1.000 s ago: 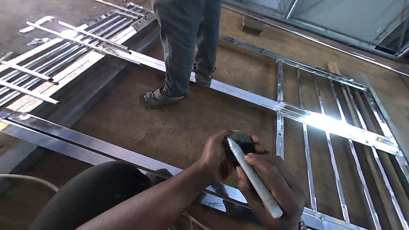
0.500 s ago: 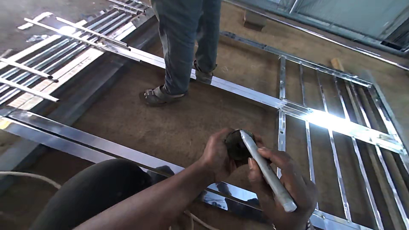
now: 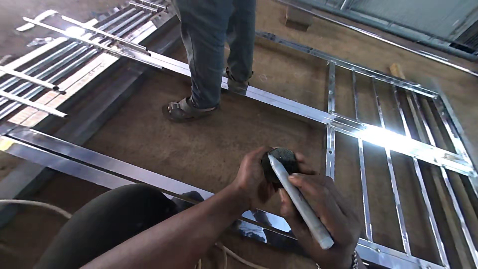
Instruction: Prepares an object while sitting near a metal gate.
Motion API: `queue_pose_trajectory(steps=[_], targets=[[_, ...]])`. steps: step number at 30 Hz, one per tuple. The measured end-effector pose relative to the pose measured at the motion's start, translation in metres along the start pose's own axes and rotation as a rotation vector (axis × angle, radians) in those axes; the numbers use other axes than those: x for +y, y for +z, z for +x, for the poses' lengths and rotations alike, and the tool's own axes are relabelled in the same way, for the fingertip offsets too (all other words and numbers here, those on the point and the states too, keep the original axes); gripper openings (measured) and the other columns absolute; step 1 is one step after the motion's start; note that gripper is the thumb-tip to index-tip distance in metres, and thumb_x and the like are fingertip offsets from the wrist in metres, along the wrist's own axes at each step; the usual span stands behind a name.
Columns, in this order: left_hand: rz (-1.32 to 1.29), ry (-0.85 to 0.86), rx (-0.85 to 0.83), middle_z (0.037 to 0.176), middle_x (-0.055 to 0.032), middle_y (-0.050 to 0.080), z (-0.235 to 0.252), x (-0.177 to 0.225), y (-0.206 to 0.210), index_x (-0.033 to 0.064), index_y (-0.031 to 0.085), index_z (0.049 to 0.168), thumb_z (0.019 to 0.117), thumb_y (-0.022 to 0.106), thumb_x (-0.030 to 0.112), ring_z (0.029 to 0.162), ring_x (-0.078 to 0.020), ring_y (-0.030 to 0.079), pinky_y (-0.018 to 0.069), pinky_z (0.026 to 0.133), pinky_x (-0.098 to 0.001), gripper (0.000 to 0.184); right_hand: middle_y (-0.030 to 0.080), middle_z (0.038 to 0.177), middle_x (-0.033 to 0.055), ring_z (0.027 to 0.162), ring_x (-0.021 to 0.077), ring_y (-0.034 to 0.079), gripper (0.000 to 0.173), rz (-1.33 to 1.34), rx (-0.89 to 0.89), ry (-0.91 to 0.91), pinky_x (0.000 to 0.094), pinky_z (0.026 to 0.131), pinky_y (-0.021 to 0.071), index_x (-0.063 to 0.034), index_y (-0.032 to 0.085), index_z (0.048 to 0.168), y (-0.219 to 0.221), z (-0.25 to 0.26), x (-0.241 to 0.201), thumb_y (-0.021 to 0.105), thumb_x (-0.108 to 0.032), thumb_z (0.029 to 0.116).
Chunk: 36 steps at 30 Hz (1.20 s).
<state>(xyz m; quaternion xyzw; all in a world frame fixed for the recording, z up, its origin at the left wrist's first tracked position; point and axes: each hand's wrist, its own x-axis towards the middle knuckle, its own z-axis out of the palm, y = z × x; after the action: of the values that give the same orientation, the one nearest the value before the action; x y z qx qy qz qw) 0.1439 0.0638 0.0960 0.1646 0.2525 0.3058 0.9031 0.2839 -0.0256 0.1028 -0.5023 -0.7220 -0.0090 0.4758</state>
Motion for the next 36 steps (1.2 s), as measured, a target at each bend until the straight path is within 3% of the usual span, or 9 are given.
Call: queue_pose_trajectory(steps=[5,27,32,36], targets=[[0.019,0.014,0.006,0.099,-0.0126,0.072,-0.001,0.001,0.001,0.0087,0.070,0.106,0.1042,0.019,0.044,0.089,-0.0212,0.071,0.0594,0.079,-0.0380,0.062,0.074,0.106,0.0006,0.095,0.0094,0.071,0.026,-0.016,0.049,0.050,0.0265,0.080,0.0626,-0.0111,0.072,0.115,-0.003,0.002,-0.002,0.073,-0.024,0.0929],[0.017,0.011,0.029,0.096,-0.0147,0.072,-0.003,0.001,0.001,0.0084,0.071,0.105,0.1033,0.022,0.049,0.086,-0.0217,0.071,0.0584,0.076,-0.0373,0.064,0.075,0.105,0.0025,0.096,0.0129,0.072,0.026,-0.013,0.016,-0.006,0.0299,0.083,0.0620,-0.0100,0.073,0.114,0.000,0.002,-0.006,0.074,-0.023,0.0916],[0.018,0.014,0.157,0.092,-0.0130,0.071,-0.007,0.004,0.010,0.0083,0.068,0.099,0.1049,0.025,0.042,0.082,-0.0213,0.070,0.0592,0.074,-0.0379,0.055,0.074,0.106,0.0006,0.094,0.0089,0.071,0.026,-0.027,0.048,0.046,0.0262,0.080,0.0621,-0.0113,0.072,0.116,-0.003,0.003,-0.006,0.073,-0.024,0.0926],[0.007,0.016,0.084,0.095,-0.0150,0.072,-0.004,0.002,0.005,0.0072,0.070,0.102,0.1038,0.023,0.044,0.084,-0.0217,0.071,0.0584,0.074,-0.0368,0.060,0.074,0.105,0.0015,0.097,0.0121,0.072,0.025,-0.011,-0.006,0.011,0.0292,0.083,0.0628,-0.0103,0.072,0.114,-0.002,0.004,-0.006,0.074,-0.024,0.0920]])
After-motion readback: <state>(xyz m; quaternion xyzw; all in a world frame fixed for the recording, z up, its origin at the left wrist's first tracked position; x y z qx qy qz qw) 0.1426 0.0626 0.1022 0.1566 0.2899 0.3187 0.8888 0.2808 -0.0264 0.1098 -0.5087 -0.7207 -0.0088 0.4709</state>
